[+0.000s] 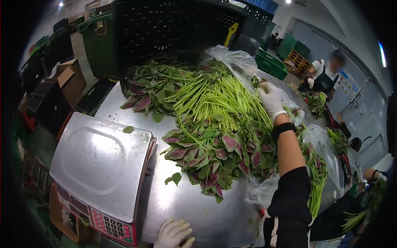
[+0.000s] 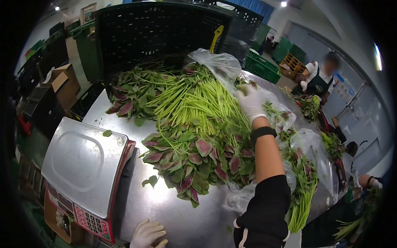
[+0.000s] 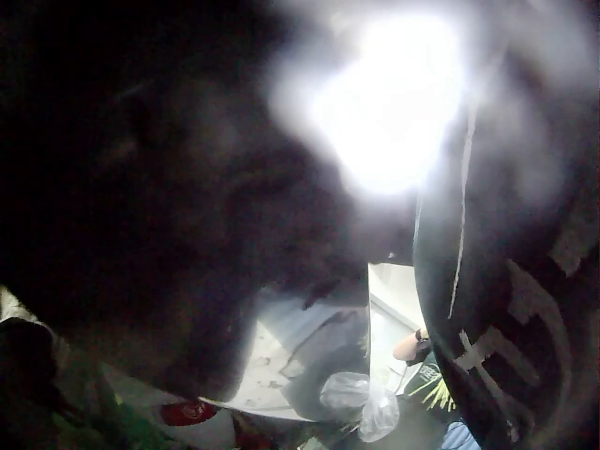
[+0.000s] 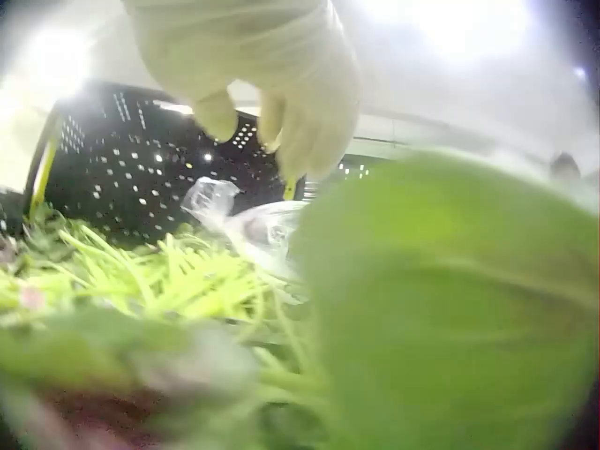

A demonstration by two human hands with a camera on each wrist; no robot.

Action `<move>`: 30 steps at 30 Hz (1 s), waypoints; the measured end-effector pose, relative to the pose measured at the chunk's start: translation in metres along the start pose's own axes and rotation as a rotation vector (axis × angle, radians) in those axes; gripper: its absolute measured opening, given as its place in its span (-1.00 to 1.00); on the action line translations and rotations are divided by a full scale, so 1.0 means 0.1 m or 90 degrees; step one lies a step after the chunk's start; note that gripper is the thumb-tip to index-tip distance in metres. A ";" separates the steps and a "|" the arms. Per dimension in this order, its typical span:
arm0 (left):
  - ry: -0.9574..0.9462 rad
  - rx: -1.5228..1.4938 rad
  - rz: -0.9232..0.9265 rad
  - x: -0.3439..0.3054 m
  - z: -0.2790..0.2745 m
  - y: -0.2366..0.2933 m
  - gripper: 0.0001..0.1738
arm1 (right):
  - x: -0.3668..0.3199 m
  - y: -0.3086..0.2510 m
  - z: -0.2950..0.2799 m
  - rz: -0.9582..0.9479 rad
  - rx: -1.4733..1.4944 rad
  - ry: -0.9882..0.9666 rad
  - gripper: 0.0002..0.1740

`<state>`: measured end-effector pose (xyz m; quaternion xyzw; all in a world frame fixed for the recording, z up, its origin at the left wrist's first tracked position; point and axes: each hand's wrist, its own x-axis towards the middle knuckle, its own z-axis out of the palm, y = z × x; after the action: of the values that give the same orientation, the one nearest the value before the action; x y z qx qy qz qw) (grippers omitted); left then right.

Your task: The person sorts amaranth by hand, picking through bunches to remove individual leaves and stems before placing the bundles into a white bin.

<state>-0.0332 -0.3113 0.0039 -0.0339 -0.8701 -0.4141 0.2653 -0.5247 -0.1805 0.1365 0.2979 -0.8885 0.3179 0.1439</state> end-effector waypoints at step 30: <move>0.003 0.020 0.002 -0.03 0.03 -0.03 -0.67 | 0.07 0.08 0.55 0.242 -0.106 -0.339 0.39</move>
<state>-0.0332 -0.3107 -0.0016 -0.0300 -0.8758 -0.3997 0.2688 -0.5390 -0.2144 0.0944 0.1870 -0.9574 0.1766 -0.1315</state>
